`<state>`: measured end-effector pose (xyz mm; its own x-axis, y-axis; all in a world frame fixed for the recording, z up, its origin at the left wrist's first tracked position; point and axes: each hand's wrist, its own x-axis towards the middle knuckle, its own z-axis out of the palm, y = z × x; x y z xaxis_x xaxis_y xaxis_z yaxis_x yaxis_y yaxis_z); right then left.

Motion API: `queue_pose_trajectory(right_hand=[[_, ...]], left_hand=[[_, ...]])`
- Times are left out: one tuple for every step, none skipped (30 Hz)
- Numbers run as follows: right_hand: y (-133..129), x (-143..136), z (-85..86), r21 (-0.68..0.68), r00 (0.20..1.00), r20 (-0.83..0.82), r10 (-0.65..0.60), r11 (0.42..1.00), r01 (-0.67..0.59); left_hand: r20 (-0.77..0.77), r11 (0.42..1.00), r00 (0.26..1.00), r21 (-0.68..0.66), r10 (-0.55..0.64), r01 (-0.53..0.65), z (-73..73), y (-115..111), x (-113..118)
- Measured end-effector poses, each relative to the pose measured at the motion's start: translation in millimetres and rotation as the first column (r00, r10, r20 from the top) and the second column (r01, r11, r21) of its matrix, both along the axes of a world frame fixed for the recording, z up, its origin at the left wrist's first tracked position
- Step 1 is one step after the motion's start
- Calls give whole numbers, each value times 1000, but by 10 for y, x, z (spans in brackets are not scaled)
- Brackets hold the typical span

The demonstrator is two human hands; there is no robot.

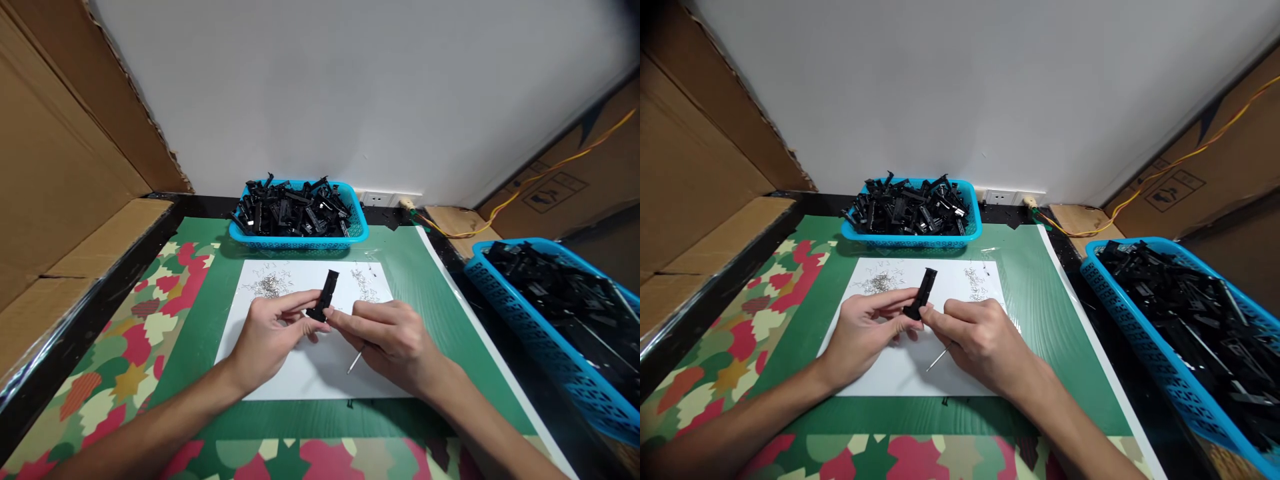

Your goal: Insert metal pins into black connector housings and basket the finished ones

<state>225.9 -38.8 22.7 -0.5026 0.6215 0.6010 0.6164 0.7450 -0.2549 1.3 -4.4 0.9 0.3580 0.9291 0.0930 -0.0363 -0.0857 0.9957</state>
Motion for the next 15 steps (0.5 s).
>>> queue_pose_trajectory(right_hand=[[5, 11, 3, 3, 1000, 12, -4, 1000, 4], [8, 21, 7, 1, 1000, 21, -7, 1000, 7], [9, 29, 10, -4, 1000, 28, -10, 1000, 10], [9, 36, 12, -8, 999, 30, -13, 1000, 13], [9, 40, 12, -9, 1000, 26, -16, 1000, 17], [10, 43, 11, -8, 1000, 16, -23, 1000, 23], [12, 44, 8, -8, 999, 6, -32, 999, 32], [15, 43, 5, -7, 999, -5, -39, 999, 39], [20, 42, 3, -7, 999, -17, -42, 999, 42], [25, 40, 2, -4, 999, -31, -41, 999, 41], [30, 37, 4, -3, 998, -47, -36, 999, 36], [34, 34, 7, -1, 998, -65, -27, 1000, 27], [37, 31, 11, -4, 997, -81, -17, 1000, 17], [38, 28, 16, -7, 995, -99, -12, 1000, 11], [38, 24, 22, -11, 994, -112, -10, 1000, 9]], left_hand=[[1, 1000, 1000, -22, -9, 9, 8, 9, 1], [5, 999, 1000, -41, -22, 22, 15, 19, 4], [10, 998, 999, -56, -38, 38, 22, 28, 7], [14, 996, 998, -67, -58, 59, 28, 38, 11], [18, 994, 996, -76, -83, 84, 31, 48, 13], [20, 990, 994, -84, -111, 112, 33, 56, 15], [22, 986, 990, -91, -139, 140, 34, 64, 15], [25, 982, 986, -98, -162, 164, 35, 71, 13], [29, 977, 983, -105, -181, 183, 35, 76, 10], [32, 974, 980, -112, -196, 198, 35, 80, 7], [34, 970, 977, -120, -211, 213, 36, 84, 4], [36, 966, 974, -128, -223, 226, 37, 86, 0], [39, 961, 971, -136, -237, 240, 40, 87, -2], [43, 957, 968, -142, -248, 251, 42, 87, -4], [47, 954, 965, -146, -258, 262, 46, 87, -5]])
